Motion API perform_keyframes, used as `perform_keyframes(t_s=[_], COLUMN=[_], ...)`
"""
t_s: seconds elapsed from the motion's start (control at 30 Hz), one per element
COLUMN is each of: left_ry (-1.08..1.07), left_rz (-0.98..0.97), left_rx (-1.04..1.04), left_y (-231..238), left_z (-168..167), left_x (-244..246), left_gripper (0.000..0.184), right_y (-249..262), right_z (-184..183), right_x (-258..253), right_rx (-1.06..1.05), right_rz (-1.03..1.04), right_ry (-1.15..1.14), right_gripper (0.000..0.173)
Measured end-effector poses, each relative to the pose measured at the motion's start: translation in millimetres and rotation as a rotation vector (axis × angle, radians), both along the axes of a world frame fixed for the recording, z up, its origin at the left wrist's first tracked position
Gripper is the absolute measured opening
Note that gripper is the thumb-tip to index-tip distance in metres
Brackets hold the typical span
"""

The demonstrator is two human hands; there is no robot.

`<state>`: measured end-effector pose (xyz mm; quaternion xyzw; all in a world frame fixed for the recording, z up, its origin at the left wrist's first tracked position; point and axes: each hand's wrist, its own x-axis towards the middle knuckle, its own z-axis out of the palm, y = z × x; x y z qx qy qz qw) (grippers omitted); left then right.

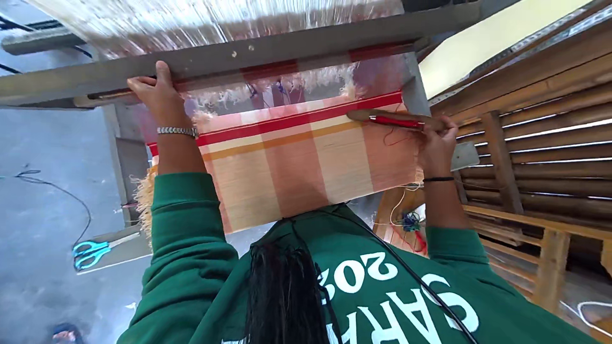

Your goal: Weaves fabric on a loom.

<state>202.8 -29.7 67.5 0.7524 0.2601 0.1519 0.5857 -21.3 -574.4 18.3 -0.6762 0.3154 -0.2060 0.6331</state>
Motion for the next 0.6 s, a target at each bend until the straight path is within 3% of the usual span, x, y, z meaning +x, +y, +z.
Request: perform_keyframes(t_s=[0.13, 0.27, 0.6], left_ry=[0.018, 0.009, 0.057], left_rz=[0.004, -0.01, -0.02], left_rx=[0.051, 0.061, 0.105], left_y=[3, 0, -2], left_z=[-3, 0, 8], left_x=[2, -2, -6], left_gripper=[0.059, 0.06, 0.058], right_y=[-43, -80, -95], right_z=[20, 34, 14], right_x=[25, 62, 122], right_rx=[0.101, 0.033, 0.138], right_rz=[-0.231, -0.438, -0.426], right_ry=[-0.179, -0.313, -0.177], right_gripper=[0.062, 0.067, 0.069])
